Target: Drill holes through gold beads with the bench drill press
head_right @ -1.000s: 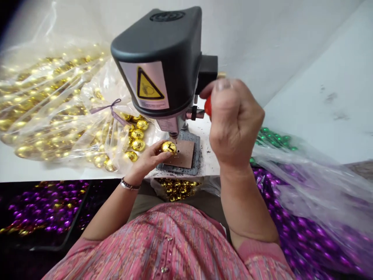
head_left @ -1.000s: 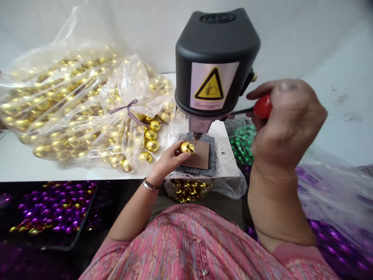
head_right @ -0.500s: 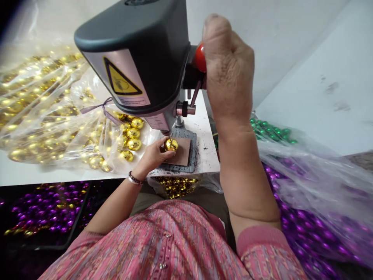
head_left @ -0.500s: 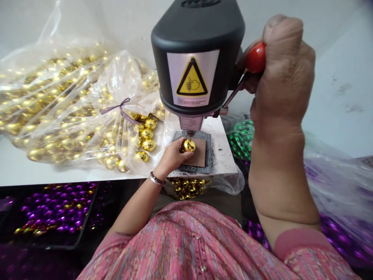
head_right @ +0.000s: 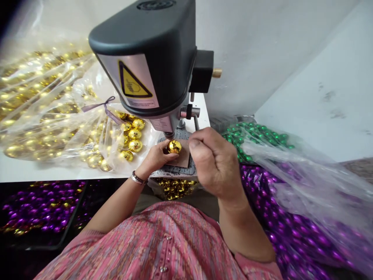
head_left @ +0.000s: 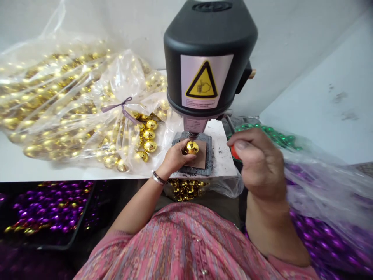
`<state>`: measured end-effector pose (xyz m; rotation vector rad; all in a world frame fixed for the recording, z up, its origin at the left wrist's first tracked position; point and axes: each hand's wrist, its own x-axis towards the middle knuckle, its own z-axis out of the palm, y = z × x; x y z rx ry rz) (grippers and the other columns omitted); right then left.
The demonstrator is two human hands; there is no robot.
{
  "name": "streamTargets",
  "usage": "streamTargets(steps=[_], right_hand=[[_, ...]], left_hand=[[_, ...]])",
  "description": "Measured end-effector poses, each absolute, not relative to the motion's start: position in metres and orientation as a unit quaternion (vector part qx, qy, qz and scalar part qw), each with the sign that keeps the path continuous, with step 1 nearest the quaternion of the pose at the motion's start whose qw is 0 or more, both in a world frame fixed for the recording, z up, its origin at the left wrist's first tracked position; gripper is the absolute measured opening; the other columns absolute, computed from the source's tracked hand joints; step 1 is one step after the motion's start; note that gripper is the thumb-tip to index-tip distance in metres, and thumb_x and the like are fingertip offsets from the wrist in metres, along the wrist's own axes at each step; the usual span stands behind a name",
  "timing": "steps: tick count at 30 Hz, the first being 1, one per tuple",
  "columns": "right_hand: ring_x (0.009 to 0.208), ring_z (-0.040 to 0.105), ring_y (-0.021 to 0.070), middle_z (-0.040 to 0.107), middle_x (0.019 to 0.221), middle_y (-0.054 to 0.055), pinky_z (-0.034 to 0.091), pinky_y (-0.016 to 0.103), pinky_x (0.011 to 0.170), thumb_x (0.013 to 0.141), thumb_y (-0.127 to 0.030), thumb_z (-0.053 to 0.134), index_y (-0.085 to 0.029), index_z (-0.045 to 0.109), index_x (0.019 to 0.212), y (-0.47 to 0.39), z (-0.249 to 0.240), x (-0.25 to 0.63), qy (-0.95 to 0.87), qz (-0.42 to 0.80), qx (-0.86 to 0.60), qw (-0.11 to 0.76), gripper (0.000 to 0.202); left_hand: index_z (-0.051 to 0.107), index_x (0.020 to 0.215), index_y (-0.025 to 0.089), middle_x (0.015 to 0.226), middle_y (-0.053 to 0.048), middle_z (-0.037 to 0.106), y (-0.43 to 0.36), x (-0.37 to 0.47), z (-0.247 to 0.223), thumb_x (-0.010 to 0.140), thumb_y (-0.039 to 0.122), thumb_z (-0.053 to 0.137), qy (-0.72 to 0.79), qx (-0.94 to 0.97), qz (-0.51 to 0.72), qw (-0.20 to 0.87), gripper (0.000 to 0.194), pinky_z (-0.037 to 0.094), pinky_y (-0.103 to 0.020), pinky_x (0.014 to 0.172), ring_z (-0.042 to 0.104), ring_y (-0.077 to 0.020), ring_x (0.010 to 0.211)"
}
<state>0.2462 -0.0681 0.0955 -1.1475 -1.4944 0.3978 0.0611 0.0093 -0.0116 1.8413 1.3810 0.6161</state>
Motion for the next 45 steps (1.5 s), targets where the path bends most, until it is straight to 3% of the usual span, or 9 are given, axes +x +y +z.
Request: streamTargets(steps=[3, 7, 16, 21, 25, 28, 32, 41, 45], right_hand=[[0.056, 0.044, 0.0059, 0.047, 0.061, -0.004, 0.037, 0.023, 0.055, 0.094, -0.030, 0.050, -0.021, 0.055, 0.070, -0.064, 0.076, 0.234, -0.612, 0.095, -0.501, 0.605, 0.026], [0.063, 0.053, 0.0095, 0.056, 0.069, -0.001, 0.044, 0.027, 0.059, 0.094, -0.029, 0.046, -0.022, 0.059, 0.078, -0.055, 0.051, 0.227, -0.589, 0.022, -0.484, 0.647, 0.021], [0.077, 0.065, 0.0155, 0.058, 0.074, 0.000, 0.056, 0.036, 0.075, 0.091, -0.024, 0.044, -0.024, 0.059, 0.087, -0.039, 0.015, 0.229, -0.596, -0.018, -0.422, 0.683, 0.015], [0.078, 0.067, 0.0158, 0.060, 0.073, -0.001, 0.057, 0.035, 0.073, 0.090, -0.024, 0.047, -0.024, 0.058, 0.086, -0.033, 0.001, 0.231, -0.609, -0.015, -0.403, 0.683, 0.012], [0.072, 0.065, 0.0128, 0.059, 0.070, -0.002, 0.055, 0.030, 0.068, 0.094, -0.029, 0.044, -0.022, 0.059, 0.080, -0.040, 0.029, 0.230, -0.598, -0.010, -0.414, 0.686, 0.021], [0.059, 0.052, 0.0071, 0.053, 0.062, -0.003, 0.043, 0.025, 0.058, 0.096, -0.036, 0.046, -0.019, 0.059, 0.071, -0.045, 0.074, 0.227, -0.567, 0.022, -0.490, 0.662, 0.033], [0.053, 0.039, 0.0042, 0.042, 0.055, -0.004, 0.035, 0.024, 0.056, 0.096, -0.048, 0.045, -0.016, 0.050, 0.061, -0.041, 0.119, 0.224, -0.524, 0.101, -0.497, 0.685, 0.048], [0.057, 0.041, 0.0027, 0.041, 0.059, -0.004, 0.033, 0.022, 0.057, 0.097, -0.046, 0.042, -0.015, 0.044, 0.059, -0.035, 0.120, 0.221, -0.514, 0.110, -0.485, 0.699, 0.049], [0.054, 0.040, 0.0030, 0.041, 0.058, -0.004, 0.032, 0.022, 0.055, 0.096, -0.046, 0.043, -0.015, 0.044, 0.061, -0.034, 0.118, 0.220, -0.507, 0.111, -0.479, 0.707, 0.047]], left_hand=[[0.065, 0.125, 0.017, 0.110, -0.005, 0.074, 0.009, 0.061, -0.011, 0.077, 0.025, 0.075, 0.532, 0.721, 0.243, 0.371, 0.050, 0.051, -0.034, 0.089, 0.068, -0.0225, 0.097], [0.065, 0.125, 0.018, 0.110, -0.006, 0.074, 0.008, 0.061, -0.011, 0.077, 0.025, 0.075, 0.539, 0.727, 0.237, 0.354, 0.050, 0.051, -0.033, 0.089, 0.068, -0.0232, 0.098], [0.067, 0.118, 0.019, 0.103, -0.004, 0.074, 0.006, 0.062, -0.012, 0.077, 0.029, 0.074, 0.539, 0.733, 0.238, 0.341, 0.043, 0.051, -0.032, 0.083, 0.067, -0.0230, 0.093], [0.065, 0.121, 0.021, 0.104, -0.003, 0.074, 0.006, 0.061, -0.014, 0.077, 0.029, 0.074, 0.536, 0.728, 0.243, 0.352, 0.046, 0.051, -0.032, 0.082, 0.067, -0.0223, 0.092], [0.063, 0.123, 0.019, 0.105, -0.005, 0.074, 0.005, 0.063, -0.014, 0.077, 0.029, 0.074, 0.542, 0.722, 0.247, 0.352, 0.049, 0.050, -0.032, 0.082, 0.068, -0.0230, 0.093], [0.063, 0.121, 0.016, 0.106, -0.007, 0.073, 0.002, 0.064, -0.012, 0.075, 0.026, 0.075, 0.548, 0.719, 0.253, 0.346, 0.048, 0.050, -0.033, 0.081, 0.067, -0.0233, 0.093], [0.062, 0.116, 0.017, 0.103, -0.006, 0.071, -0.012, 0.058, -0.007, 0.074, 0.025, 0.076, 0.549, 0.714, 0.272, 0.339, 0.046, 0.051, -0.033, 0.082, 0.066, -0.0218, 0.091], [0.057, 0.123, 0.020, 0.114, -0.007, 0.070, -0.052, 0.030, -0.012, 0.074, 0.018, 0.076, 0.487, 0.742, 0.305, 0.345, 0.053, 0.053, -0.033, 0.091, 0.066, -0.0203, 0.102], [0.057, 0.125, 0.020, 0.120, -0.009, 0.070, -0.063, 0.024, -0.013, 0.075, 0.023, 0.076, 0.470, 0.753, 0.285, 0.362, 0.054, 0.053, -0.034, 0.095, 0.066, -0.0221, 0.108]])
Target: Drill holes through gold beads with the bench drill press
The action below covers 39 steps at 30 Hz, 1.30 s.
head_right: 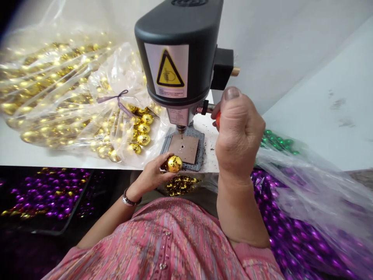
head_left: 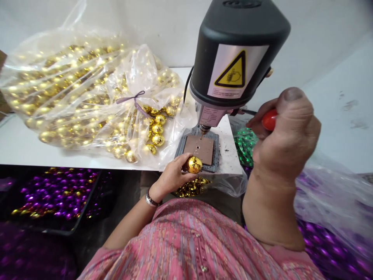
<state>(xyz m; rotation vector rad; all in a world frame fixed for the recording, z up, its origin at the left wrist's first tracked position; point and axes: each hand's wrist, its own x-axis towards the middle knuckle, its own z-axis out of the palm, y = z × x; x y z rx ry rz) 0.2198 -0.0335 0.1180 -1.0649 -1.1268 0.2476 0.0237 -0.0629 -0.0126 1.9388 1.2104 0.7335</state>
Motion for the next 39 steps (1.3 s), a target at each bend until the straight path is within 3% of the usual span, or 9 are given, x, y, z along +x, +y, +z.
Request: streamTargets(steps=[6, 12, 22, 29, 35, 39], right_hand=[[0.054, 0.044, 0.0047, 0.042, 0.057, -0.004, 0.033, 0.024, 0.057, 0.096, -0.049, 0.042, -0.016, 0.046, 0.061, -0.034, 0.116, 0.218, -0.500, 0.092, -0.502, 0.699, 0.047], [0.050, 0.043, 0.0094, 0.042, 0.052, -0.003, 0.031, 0.029, 0.053, 0.090, -0.053, 0.048, -0.020, 0.048, 0.058, -0.036, 0.120, 0.217, -0.481, 0.122, -0.502, 0.708, 0.045], [0.048, 0.040, 0.0070, 0.041, 0.052, -0.004, 0.029, 0.026, 0.052, 0.093, -0.046, 0.043, -0.019, 0.048, 0.059, -0.041, 0.122, 0.211, -0.474, 0.122, -0.510, 0.707, 0.044], [0.049, 0.043, 0.0053, 0.041, 0.053, -0.005, 0.030, 0.026, 0.053, 0.096, -0.044, 0.042, -0.018, 0.048, 0.061, -0.042, 0.118, 0.213, -0.478, 0.113, -0.509, 0.707, 0.045], [0.051, 0.043, 0.0034, 0.042, 0.056, -0.005, 0.032, 0.024, 0.054, 0.099, -0.041, 0.039, -0.017, 0.051, 0.065, -0.045, 0.117, 0.214, -0.503, 0.090, -0.516, 0.687, 0.043], [0.052, 0.043, 0.0023, 0.043, 0.055, -0.006, 0.030, 0.023, 0.055, 0.099, -0.037, 0.039, -0.016, 0.055, 0.066, -0.045, 0.115, 0.214, -0.505, 0.086, -0.515, 0.687, 0.042]], left_hand=[[0.056, 0.129, 0.020, 0.127, -0.012, 0.068, -0.069, 0.016, -0.010, 0.075, 0.029, 0.079, 0.478, 0.758, 0.252, 0.365, 0.060, 0.051, -0.041, 0.103, 0.065, -0.0260, 0.116], [0.057, 0.127, 0.021, 0.122, -0.010, 0.070, -0.074, 0.013, -0.007, 0.076, 0.028, 0.079, 0.469, 0.760, 0.268, 0.361, 0.055, 0.054, -0.037, 0.096, 0.067, -0.0238, 0.110], [0.058, 0.129, 0.021, 0.125, -0.011, 0.068, -0.080, 0.010, -0.009, 0.075, 0.032, 0.079, 0.450, 0.778, 0.260, 0.353, 0.059, 0.054, -0.042, 0.100, 0.066, -0.0253, 0.113], [0.060, 0.126, 0.019, 0.119, -0.011, 0.070, -0.080, 0.011, -0.004, 0.076, 0.031, 0.079, 0.438, 0.781, 0.244, 0.372, 0.054, 0.055, -0.040, 0.095, 0.067, -0.0238, 0.105], [0.058, 0.133, 0.019, 0.124, -0.013, 0.068, -0.077, 0.003, -0.010, 0.077, 0.039, 0.080, 0.466, 0.770, 0.253, 0.355, 0.063, 0.056, -0.038, 0.091, 0.068, -0.0215, 0.096], [0.062, 0.127, 0.014, 0.117, -0.015, 0.071, -0.050, -0.016, -0.015, 0.091, 0.030, 0.063, 0.602, 0.697, 0.284, 0.267, 0.040, 0.057, -0.036, 0.085, 0.069, -0.0192, 0.085]])
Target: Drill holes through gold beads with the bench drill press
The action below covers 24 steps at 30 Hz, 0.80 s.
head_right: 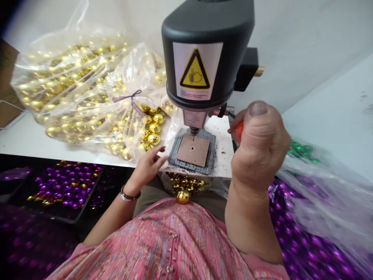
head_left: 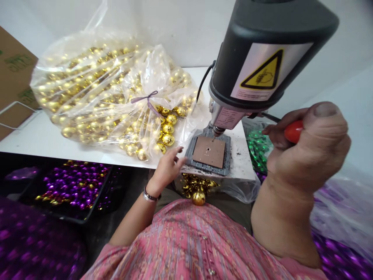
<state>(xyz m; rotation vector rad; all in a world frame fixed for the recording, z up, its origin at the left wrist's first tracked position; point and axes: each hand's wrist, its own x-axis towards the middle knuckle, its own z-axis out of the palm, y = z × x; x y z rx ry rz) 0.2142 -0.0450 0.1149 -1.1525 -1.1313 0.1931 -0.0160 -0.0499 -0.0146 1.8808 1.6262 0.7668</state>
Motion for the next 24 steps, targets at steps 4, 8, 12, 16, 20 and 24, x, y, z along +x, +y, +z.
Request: streamTargets(steps=[4, 8, 12, 16, 20, 24], right_hand=[[0.050, 0.046, 0.0041, 0.043, 0.053, -0.005, 0.031, 0.026, 0.055, 0.098, -0.043, 0.042, -0.015, 0.055, 0.064, -0.045, 0.112, 0.215, -0.488, 0.082, -0.529, 0.689, 0.046], [0.054, 0.049, 0.0055, 0.044, 0.054, -0.004, 0.032, 0.028, 0.056, 0.097, -0.049, 0.042, -0.016, 0.055, 0.063, -0.046, 0.110, 0.218, -0.498, 0.077, -0.534, 0.679, 0.049], [0.054, 0.050, 0.0062, 0.045, 0.055, -0.004, 0.031, 0.027, 0.056, 0.094, -0.054, 0.045, -0.016, 0.055, 0.063, -0.044, 0.106, 0.220, -0.501, 0.075, -0.525, 0.684, 0.050], [0.053, 0.046, 0.0057, 0.041, 0.055, -0.004, 0.030, 0.027, 0.055, 0.093, -0.056, 0.045, -0.017, 0.054, 0.064, -0.041, 0.101, 0.220, -0.501, 0.080, -0.505, 0.698, 0.050], [0.053, 0.044, 0.0050, 0.044, 0.057, -0.004, 0.032, 0.026, 0.056, 0.094, -0.052, 0.046, -0.017, 0.051, 0.063, -0.040, 0.101, 0.218, -0.506, 0.091, -0.489, 0.705, 0.047], [0.054, 0.042, 0.0052, 0.043, 0.056, -0.003, 0.031, 0.027, 0.057, 0.093, -0.050, 0.048, -0.017, 0.050, 0.062, -0.040, 0.102, 0.218, -0.505, 0.108, -0.473, 0.714, 0.046]], left_hand=[[0.063, 0.126, 0.010, 0.123, -0.019, 0.068, -0.013, -0.033, -0.009, 0.093, 0.013, 0.049, 0.706, 0.651, 0.258, 0.105, 0.036, 0.051, -0.040, 0.101, 0.066, -0.0263, 0.111], [0.060, 0.133, 0.011, 0.126, -0.020, 0.066, 0.008, -0.032, 0.003, 0.093, 0.023, 0.051, 0.722, 0.677, 0.130, 0.061, 0.042, 0.053, -0.041, 0.096, 0.064, -0.0310, 0.115], [0.059, 0.134, 0.016, 0.127, -0.018, 0.065, 0.016, -0.025, 0.006, 0.090, 0.025, 0.054, 0.706, 0.707, -0.007, 0.043, 0.045, 0.055, -0.040, 0.083, 0.068, -0.0326, 0.106], [0.056, 0.134, 0.015, 0.116, -0.018, 0.068, 0.014, -0.029, 0.007, 0.088, 0.020, 0.054, 0.685, 0.727, -0.035, 0.032, 0.046, 0.053, -0.039, 0.082, 0.068, -0.0321, 0.103], [0.053, 0.129, 0.017, 0.113, -0.012, 0.068, 0.000, -0.029, 0.020, 0.081, 0.026, 0.067, 0.633, 0.743, 0.150, 0.158, 0.050, 0.053, -0.036, 0.085, 0.067, -0.0262, 0.101], [0.045, 0.128, 0.020, 0.093, -0.003, 0.066, -0.015, -0.007, 0.026, 0.082, 0.042, 0.067, 0.502, 0.650, 0.335, 0.462, 0.056, 0.053, -0.028, 0.069, 0.065, -0.0153, 0.076]])
